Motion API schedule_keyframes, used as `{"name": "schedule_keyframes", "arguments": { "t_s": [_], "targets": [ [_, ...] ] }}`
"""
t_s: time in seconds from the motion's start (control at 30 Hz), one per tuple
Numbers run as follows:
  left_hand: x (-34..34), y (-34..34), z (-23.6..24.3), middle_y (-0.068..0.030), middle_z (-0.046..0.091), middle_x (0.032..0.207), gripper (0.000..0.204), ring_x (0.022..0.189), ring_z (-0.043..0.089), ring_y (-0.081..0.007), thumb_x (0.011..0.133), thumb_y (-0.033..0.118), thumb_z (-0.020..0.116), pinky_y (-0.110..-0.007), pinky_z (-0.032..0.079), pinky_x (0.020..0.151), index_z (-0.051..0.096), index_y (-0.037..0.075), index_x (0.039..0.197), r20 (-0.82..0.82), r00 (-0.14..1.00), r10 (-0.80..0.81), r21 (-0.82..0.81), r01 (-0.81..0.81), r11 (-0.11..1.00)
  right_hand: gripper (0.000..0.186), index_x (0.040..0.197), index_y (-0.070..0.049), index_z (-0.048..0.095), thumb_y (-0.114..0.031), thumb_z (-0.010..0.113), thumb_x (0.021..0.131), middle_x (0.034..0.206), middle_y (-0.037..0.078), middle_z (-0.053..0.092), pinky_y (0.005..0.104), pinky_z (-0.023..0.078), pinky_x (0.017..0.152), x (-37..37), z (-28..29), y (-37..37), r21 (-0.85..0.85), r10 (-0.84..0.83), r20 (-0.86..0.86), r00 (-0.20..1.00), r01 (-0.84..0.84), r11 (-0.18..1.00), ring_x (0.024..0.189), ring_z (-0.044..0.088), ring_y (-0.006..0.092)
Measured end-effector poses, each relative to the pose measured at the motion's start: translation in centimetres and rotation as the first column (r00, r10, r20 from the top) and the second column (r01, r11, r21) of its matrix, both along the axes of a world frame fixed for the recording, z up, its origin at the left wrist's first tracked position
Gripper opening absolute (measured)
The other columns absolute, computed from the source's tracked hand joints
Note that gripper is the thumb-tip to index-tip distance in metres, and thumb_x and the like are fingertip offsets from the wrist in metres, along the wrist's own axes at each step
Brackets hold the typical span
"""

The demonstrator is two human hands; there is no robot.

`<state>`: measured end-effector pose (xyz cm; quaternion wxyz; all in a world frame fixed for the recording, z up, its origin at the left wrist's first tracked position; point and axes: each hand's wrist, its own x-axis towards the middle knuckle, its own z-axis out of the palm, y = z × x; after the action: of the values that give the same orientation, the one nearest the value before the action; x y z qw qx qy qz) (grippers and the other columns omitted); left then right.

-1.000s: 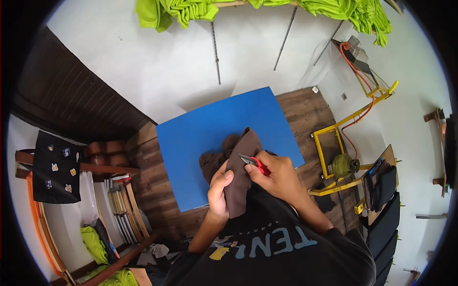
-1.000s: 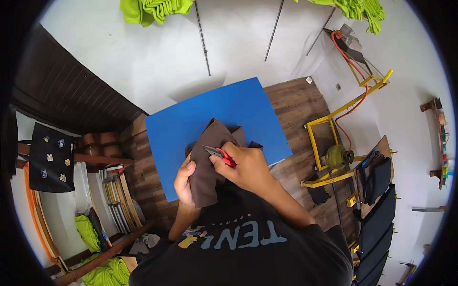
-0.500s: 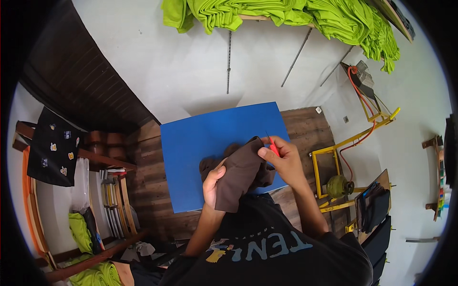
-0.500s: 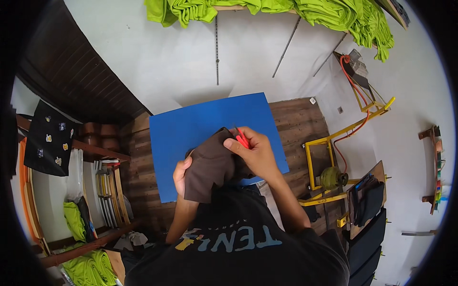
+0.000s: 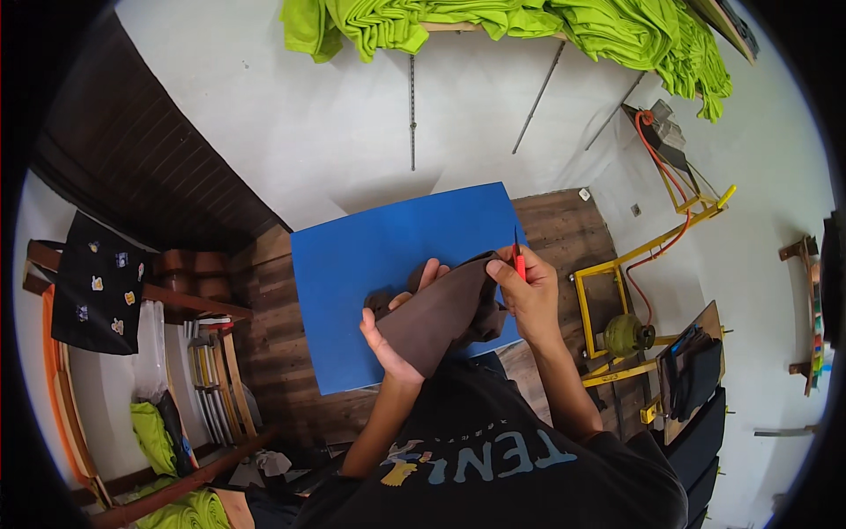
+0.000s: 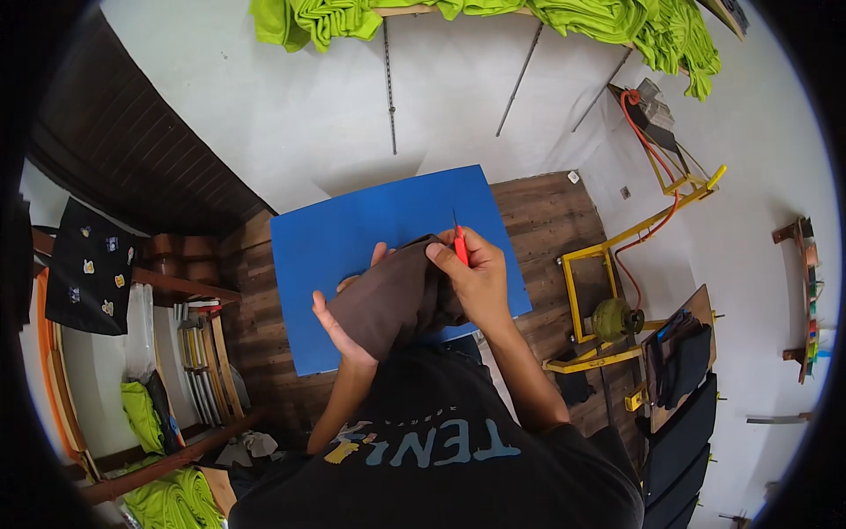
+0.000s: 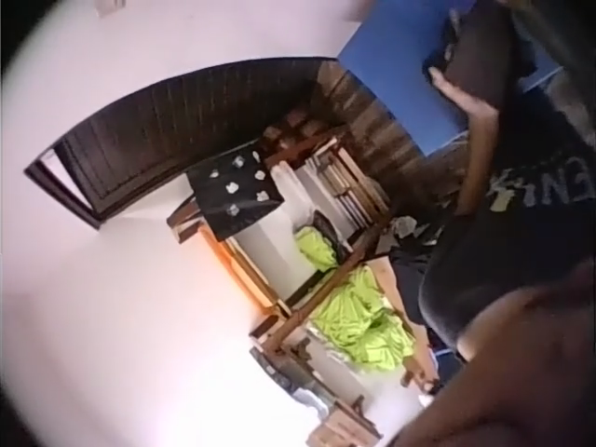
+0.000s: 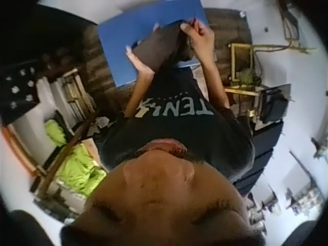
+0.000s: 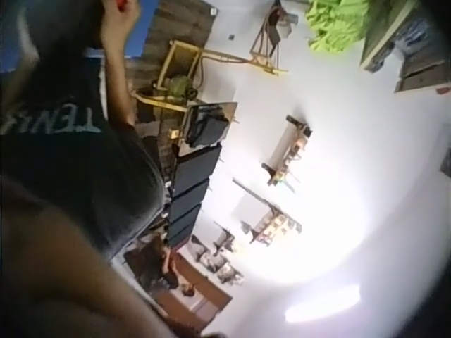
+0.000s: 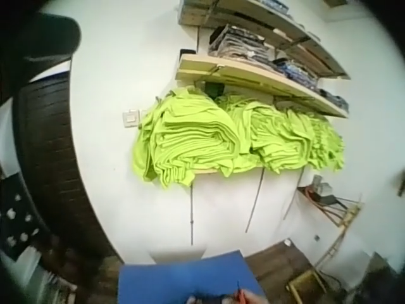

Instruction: Cutting and trimming a piece of brown fabric using small hand snips.

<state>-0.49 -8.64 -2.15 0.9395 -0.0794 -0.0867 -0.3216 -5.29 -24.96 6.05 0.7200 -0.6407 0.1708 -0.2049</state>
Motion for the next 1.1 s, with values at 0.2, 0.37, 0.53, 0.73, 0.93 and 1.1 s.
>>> {"name": "schedule_keyframes", "arguments": {
  "t_s": [0.2,0.37,0.53,0.73,0.93,1.1],
  "targets": [
    [-1.4,1.7,-1.9,-0.0211,0.03,0.158,0.072,0.146,0.031,-0.0315,0.087,0.034,0.062,-0.046,0.028,0.119,0.038,-0.002,0.145,0.149,0.983,-0.111,0.211,0.078,0.974,0.012,0.088,-0.002,0.065,-0.013,0.071,0.09,0.069,-0.009,0.049,0.0201,0.027,0.053,-0.4,-0.5,0.0,0.087,-0.025,-0.031,0.999,0.028,0.996,0.059,0.036,-0.0004],
    [-1.4,3.2,-2.8,-0.0251,0.038,0.152,0.072,0.14,0.039,-0.035,0.081,0.015,0.047,-0.046,0.028,0.119,0.031,-0.012,0.146,-0.115,0.925,-0.363,0.018,0.367,0.93,0.011,0.088,-0.002,0.066,-0.013,0.071,0.09,0.067,-0.01,0.047,0.0205,0.025,0.051,-0.4,-0.8,0.7,0.093,-0.031,-0.018,0.999,0.033,0.995,0.057,0.035,-0.0005],
    [-0.7,4.0,-1.6,-0.0266,0.04,0.15,0.073,0.14,0.038,-0.0376,0.079,0.017,0.043,-0.05,0.025,0.119,0.034,-0.013,0.144,-0.133,0.927,-0.35,-0.06,0.345,0.937,0.014,0.085,-0.002,0.066,-0.013,0.071,0.09,0.069,-0.008,0.049,0.0195,0.028,0.055,0.1,-0.5,-0.4,0.057,-0.079,-0.047,0.996,0.081,0.995,0.062,0.038,0.0001],
    [-0.6,4.5,-0.2,-0.0255,0.034,0.155,0.077,0.144,0.032,-0.0394,0.081,0.024,0.044,-0.051,0.021,0.12,0.03,-0.012,0.147,-0.094,0.946,-0.311,-0.128,0.298,0.946,0.025,0.107,-0.003,0.055,-0.015,0.069,0.092,0.072,-0.004,0.054,0.0213,0.037,0.06,0.7,-1.0,0.6,-0.185,-0.11,-0.011,0.994,0.106,0.977,0.069,0.045,0.0023],
    [-0.6,5.1,1.6,-0.0241,0.035,0.154,0.075,0.143,0.033,-0.0375,0.082,0.026,0.043,-0.049,0.022,0.12,0.033,-0.012,0.146,-0.063,0.975,-0.215,-0.057,0.212,0.976,0.029,0.106,0.0,0.051,-0.014,0.071,0.091,0.077,0.009,0.066,0.026,0.047,0.06,-0.4,0.1,3.2,-0.462,0.067,-0.063,0.996,-0.089,0.882,0.065,0.058,0.0115],
    [-0.6,5.1,2.0,-0.0228,0.036,0.154,0.074,0.143,0.034,-0.0357,0.083,0.027,0.043,-0.048,0.022,0.12,0.034,-0.011,0.146,-0.045,0.979,-0.197,-0.051,0.195,0.98,0.025,0.101,0.0,0.055,-0.013,0.072,0.089,0.078,0.01,0.068,0.0273,0.05,0.06,-0.2,0.2,3.8,-0.533,0.055,-0.061,0.997,-0.08,0.842,0.064,0.062,0.0127]
  ]
}}
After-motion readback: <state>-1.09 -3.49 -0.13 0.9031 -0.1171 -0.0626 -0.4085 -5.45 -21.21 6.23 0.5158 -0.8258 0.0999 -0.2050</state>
